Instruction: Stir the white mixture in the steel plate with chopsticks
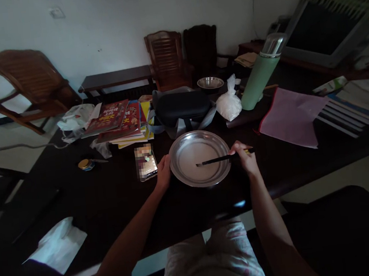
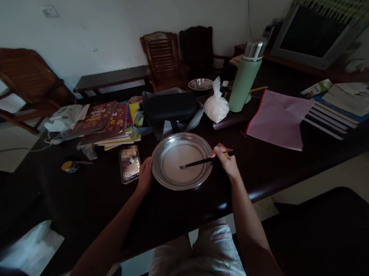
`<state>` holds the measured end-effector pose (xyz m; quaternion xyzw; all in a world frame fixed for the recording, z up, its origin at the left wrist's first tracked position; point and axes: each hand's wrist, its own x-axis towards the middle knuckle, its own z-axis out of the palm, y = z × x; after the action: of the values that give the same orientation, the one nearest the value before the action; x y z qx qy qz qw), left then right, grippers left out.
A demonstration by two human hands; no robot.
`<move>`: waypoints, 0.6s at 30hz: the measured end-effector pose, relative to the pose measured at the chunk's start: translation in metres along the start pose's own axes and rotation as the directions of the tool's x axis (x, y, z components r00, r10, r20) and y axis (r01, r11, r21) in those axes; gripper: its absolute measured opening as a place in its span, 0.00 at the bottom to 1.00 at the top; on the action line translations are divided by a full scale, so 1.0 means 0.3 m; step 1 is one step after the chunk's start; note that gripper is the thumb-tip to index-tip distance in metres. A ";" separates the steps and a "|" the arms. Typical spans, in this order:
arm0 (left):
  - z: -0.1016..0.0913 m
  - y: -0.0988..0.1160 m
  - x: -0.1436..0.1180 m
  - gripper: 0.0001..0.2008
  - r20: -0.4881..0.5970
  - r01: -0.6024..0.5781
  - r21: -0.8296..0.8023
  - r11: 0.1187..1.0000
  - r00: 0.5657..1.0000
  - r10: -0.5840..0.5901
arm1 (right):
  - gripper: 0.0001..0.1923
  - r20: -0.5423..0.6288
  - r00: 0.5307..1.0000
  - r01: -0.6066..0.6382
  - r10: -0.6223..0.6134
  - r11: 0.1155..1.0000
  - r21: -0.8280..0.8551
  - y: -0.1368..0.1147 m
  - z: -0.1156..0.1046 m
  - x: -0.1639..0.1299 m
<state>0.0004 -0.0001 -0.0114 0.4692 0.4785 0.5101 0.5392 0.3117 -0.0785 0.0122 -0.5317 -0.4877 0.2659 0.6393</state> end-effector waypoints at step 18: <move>-0.001 0.005 0.004 0.31 0.001 -0.030 0.039 0.999 1.000 0.030 | 0.32 -0.038 0.999 0.012 -0.011 1.000 0.011 0.012 0.006 0.006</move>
<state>0.0001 0.0012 -0.0099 0.4867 0.4812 0.5086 0.5224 0.3113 -0.0752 0.0093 -0.5305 -0.4769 0.2547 0.6530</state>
